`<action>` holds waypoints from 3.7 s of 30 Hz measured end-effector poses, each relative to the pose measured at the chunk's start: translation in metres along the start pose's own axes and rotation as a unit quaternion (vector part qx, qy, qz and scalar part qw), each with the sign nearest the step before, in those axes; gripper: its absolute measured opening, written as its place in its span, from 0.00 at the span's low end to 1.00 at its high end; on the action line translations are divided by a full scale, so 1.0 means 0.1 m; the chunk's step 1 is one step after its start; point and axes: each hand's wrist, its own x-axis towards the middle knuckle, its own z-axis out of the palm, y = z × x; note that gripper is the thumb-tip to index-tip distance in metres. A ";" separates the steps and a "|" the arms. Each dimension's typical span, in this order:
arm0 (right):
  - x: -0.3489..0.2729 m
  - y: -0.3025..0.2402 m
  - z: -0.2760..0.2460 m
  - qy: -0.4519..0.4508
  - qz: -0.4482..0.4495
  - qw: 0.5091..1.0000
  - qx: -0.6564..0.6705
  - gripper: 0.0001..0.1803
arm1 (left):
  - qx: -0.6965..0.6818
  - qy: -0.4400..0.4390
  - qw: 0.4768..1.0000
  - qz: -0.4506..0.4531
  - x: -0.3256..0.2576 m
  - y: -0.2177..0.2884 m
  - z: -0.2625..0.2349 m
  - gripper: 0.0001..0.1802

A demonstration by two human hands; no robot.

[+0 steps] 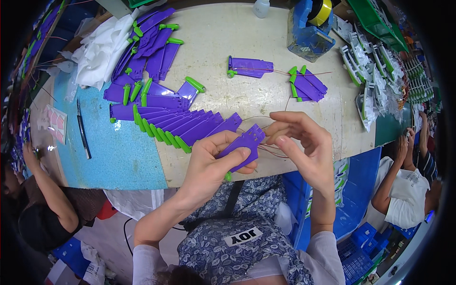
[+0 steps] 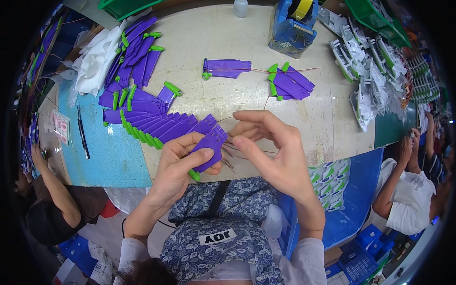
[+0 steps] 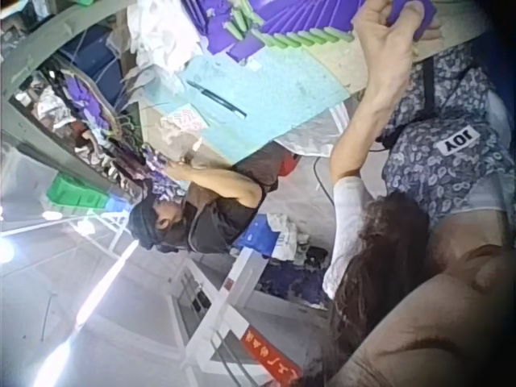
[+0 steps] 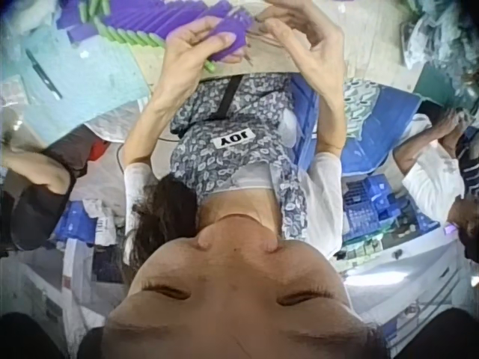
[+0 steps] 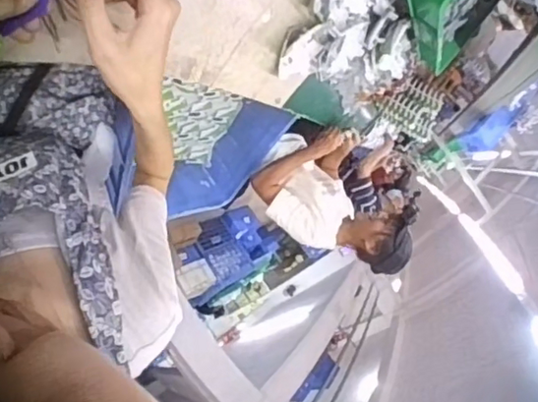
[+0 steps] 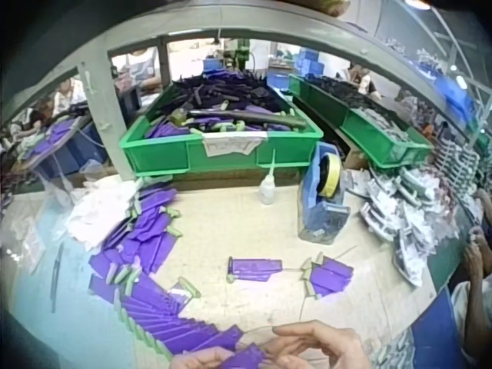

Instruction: The person assembles electronic components and wires into plastic housings by hand, using a glue bottle to secure parts and a rubber mallet to tap them into place.

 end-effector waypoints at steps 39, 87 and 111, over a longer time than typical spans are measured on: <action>1.29 0.41 0.05 0.015 -0.225 0.939 -0.261 0.17 | 0.787 -0.036 0.570 0.235 0.61 0.70 -0.35 0.10; -0.34 -0.30 0.14 0.042 -0.256 0.914 -0.312 0.12 | 0.075 -0.033 0.996 -0.043 -0.11 0.26 -0.05 0.14; -0.38 -0.18 -0.27 0.229 -0.224 0.933 -0.161 0.07 | -0.161 -0.051 0.981 -0.100 -0.14 0.04 -0.09 0.19</action>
